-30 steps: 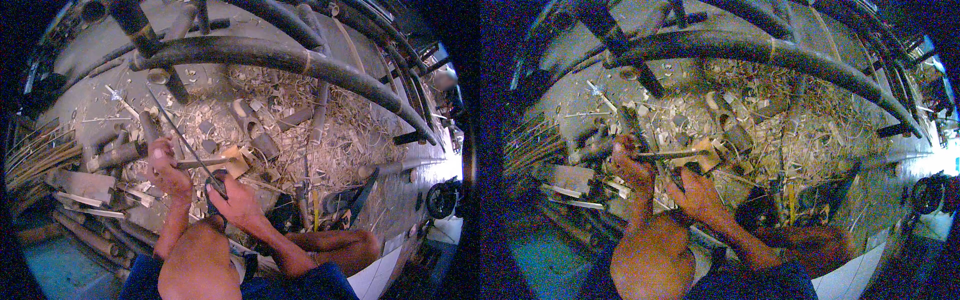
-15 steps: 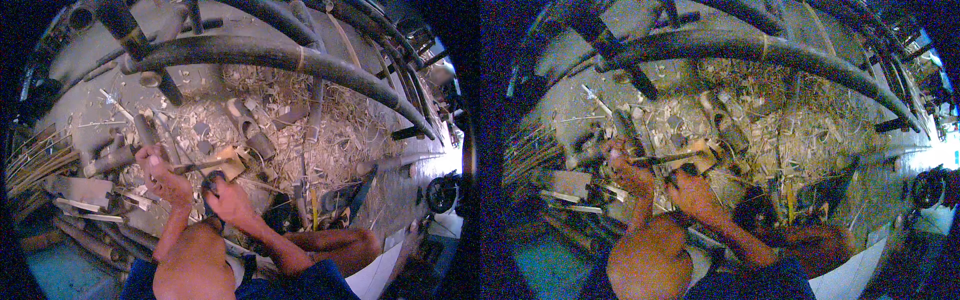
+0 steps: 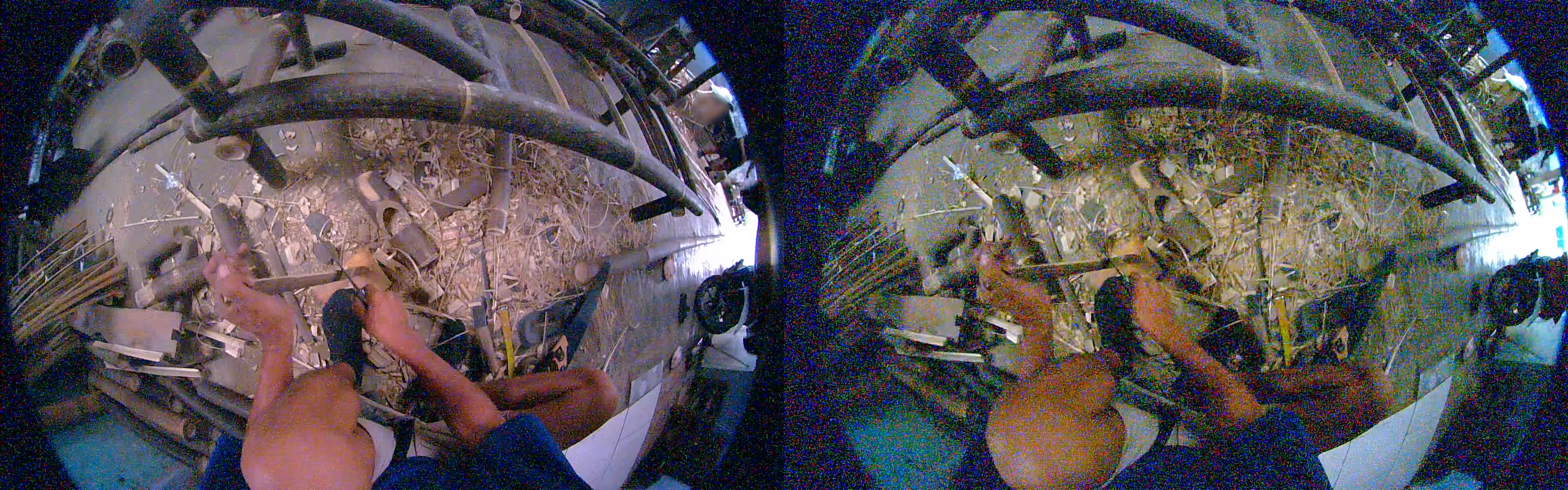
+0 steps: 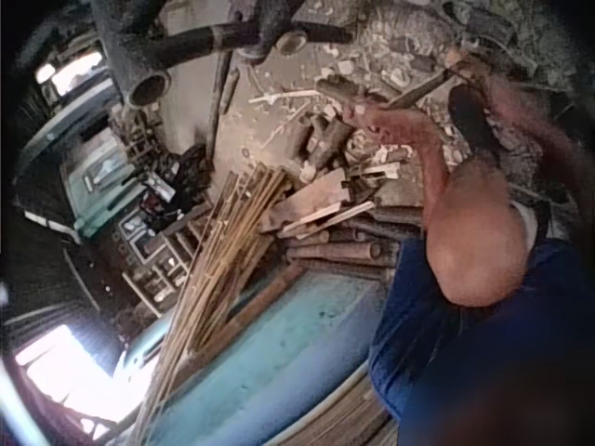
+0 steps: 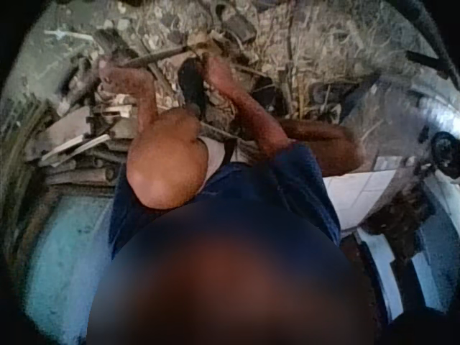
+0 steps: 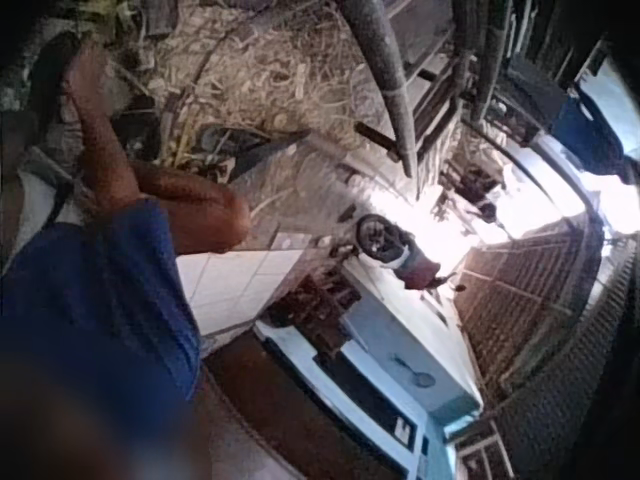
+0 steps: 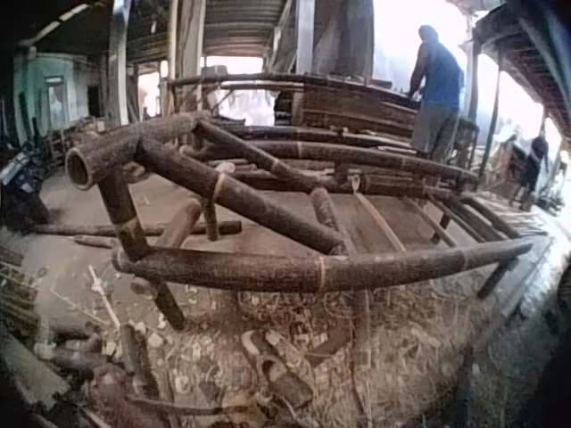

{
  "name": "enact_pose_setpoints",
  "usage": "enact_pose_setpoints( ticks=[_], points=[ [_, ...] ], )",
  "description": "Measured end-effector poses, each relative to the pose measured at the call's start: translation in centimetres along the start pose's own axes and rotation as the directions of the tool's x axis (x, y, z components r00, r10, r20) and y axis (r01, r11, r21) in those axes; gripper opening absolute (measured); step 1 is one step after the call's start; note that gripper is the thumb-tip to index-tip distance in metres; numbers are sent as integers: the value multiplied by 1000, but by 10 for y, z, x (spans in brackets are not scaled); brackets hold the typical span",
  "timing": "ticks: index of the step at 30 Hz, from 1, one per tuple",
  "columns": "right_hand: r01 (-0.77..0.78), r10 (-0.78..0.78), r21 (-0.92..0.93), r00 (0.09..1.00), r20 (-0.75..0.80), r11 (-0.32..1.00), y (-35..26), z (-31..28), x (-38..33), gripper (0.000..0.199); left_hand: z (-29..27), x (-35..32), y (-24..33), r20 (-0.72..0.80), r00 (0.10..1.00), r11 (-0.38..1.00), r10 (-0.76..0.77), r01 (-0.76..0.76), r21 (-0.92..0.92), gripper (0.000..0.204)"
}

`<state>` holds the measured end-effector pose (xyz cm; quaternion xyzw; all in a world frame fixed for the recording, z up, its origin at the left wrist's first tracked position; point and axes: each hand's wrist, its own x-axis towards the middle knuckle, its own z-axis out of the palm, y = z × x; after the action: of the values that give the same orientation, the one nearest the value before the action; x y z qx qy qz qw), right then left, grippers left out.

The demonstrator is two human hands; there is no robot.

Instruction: The person sits on the floor and uses a knife to split a bamboo pole into thin strips. They repeatedly position the pole, drive the knife through it, and separate the resulting strips.

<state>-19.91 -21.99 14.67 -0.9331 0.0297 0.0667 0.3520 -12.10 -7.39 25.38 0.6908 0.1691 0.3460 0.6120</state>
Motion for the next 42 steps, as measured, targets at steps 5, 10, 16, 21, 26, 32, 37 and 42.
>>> enact_pose_setpoints(
  ticks=[5,10,16,21,26,32,37,42],
  points=[
    [-27,26,30,999,44,999,18,18,-5,39,0,-2,4,27,999,997,31,-29,-71,33],
    [-63,64,96,998,-6,993,39,26,7,33,6,2,13,-6,998,983,-69,67,-172,32],
    [-42,46,-36,993,113,998,38,25,5,42,5,3,15,28,1000,996,9,-6,-86,31],
    [-91,90,2,992,84,996,48,24,3,40,9,2,12,44,999,997,22,-19,-73,33],
    [-187,191,-54,978,87,981,83,56,-3,48,1,3,-1,157,983,987,92,-111,115,40],
    [-118,122,-58,989,81,991,131,71,10,48,3,4,-25,286,958,865,34,116,-489,39],
    [-199,197,48,980,37,979,104,66,-12,40,8,3,-22,300,951,896,-68,191,-401,40],
    [-228,222,102,973,63,968,47,31,-24,36,-1,-3,-13,306,946,948,103,-1,-317,24]
  ],
)
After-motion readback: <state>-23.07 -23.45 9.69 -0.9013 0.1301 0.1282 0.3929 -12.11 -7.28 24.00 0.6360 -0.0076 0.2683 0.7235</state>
